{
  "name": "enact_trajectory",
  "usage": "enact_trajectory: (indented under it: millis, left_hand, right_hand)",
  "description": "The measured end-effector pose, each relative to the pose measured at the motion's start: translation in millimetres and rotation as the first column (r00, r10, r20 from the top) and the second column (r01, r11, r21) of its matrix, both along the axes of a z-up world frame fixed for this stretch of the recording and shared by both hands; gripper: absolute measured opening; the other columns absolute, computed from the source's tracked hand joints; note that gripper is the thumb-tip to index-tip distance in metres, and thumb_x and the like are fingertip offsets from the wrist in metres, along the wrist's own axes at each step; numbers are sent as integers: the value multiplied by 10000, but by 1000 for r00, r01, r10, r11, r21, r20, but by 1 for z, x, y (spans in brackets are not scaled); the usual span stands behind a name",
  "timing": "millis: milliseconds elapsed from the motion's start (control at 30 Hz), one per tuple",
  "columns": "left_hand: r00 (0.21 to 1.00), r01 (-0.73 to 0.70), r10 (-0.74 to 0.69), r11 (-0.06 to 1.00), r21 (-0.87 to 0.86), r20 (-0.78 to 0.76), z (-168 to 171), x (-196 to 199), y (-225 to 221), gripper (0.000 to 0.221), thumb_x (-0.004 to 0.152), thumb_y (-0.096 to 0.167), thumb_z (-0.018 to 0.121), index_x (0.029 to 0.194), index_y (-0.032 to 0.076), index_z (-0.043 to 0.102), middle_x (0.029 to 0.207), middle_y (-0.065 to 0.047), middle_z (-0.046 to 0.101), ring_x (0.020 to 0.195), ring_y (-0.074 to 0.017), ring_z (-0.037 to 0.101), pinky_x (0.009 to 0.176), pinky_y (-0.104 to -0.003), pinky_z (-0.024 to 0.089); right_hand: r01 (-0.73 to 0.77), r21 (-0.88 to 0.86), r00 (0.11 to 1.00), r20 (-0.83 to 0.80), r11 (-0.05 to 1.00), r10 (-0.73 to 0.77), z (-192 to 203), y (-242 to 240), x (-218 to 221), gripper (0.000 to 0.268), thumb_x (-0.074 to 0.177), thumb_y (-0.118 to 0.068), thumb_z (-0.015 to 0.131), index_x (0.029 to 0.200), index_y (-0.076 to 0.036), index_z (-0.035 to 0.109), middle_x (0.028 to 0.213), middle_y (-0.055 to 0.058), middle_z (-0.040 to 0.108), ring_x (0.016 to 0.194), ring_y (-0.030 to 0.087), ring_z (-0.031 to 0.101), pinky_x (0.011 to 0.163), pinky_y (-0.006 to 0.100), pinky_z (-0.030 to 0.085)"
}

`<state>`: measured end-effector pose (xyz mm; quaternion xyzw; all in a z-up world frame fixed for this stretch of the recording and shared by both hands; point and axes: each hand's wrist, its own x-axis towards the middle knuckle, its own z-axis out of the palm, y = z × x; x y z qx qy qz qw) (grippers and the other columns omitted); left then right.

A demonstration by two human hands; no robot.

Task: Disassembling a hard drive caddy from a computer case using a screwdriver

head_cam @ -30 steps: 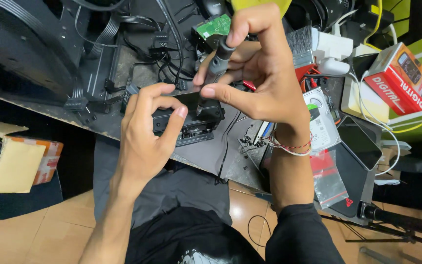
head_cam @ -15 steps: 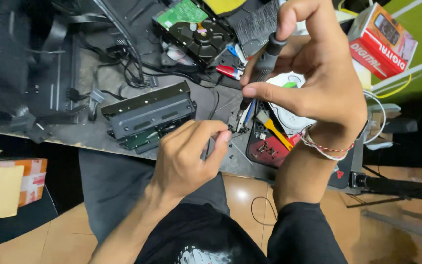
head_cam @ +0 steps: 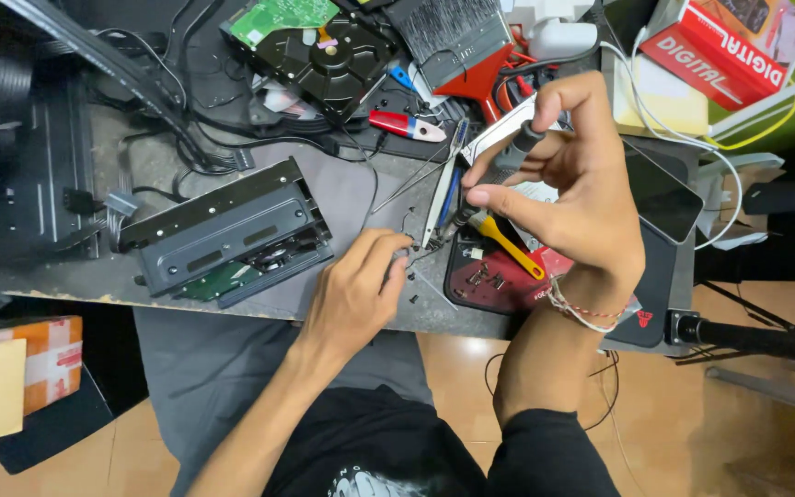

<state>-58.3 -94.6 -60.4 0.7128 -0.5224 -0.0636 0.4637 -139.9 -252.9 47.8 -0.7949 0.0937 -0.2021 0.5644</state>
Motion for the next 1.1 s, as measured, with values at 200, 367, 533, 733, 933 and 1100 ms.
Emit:
enact_trajectory:
  millis: [200,367,533,733,933,1100]
  left_hand:
    - [990,-107,104,994,33,96,-5,-2,-7,102,812,95,528,913,84,541,896,-13,570,666,-191,581,459,-292,428]
    - [993,-88,85,996,29,76,-10,-2,-7,108,814,93,539,921,79,545,908,-27,568,722,-193,585,553,-302,449]
    - [993,-92,87,994,61,76,-12,-3,-7,98,813,88,536,909,97,552,891,-12,580,715,-183,584,546,-300,434]
    - [992,-115,114,993,-13,-50,-10,1,-11,96,776,102,599,869,96,577,793,-46,594,724,-273,602,566,-337,478]
    - [978,-204,203,979,9,54,-12,-3,-25,81,784,157,583,863,149,569,742,1,563,614,-234,588,506,-330,475]
    - [898,-298,312,950,-93,309,-5,2,-49,109,748,1,553,835,67,560,793,-63,489,640,-273,551,534,-346,476]
  right_hand:
    - [228,-11,928,304,974,-214,-27,9,-14,490,748,124,575,894,-131,184,904,90,237,693,298,584,514,266,498]
    - [413,44,859,314,910,-405,-57,24,-35,502,738,102,571,876,-130,147,779,208,397,638,333,574,630,381,543]
    - [435,140,835,307,890,-456,-89,37,-56,504,737,123,551,858,-148,143,760,300,530,637,378,594,640,375,537]
    - [524,48,777,382,850,-500,-107,50,-55,517,727,73,634,842,-96,159,805,238,611,727,266,645,640,254,519]
    - [589,-23,705,504,808,-500,-112,47,-49,512,731,71,630,839,-95,158,788,262,606,681,299,642,624,272,506]
    - [592,-19,705,496,806,-507,-114,48,-49,495,756,63,604,852,-112,151,794,257,602,713,312,638,630,270,504]
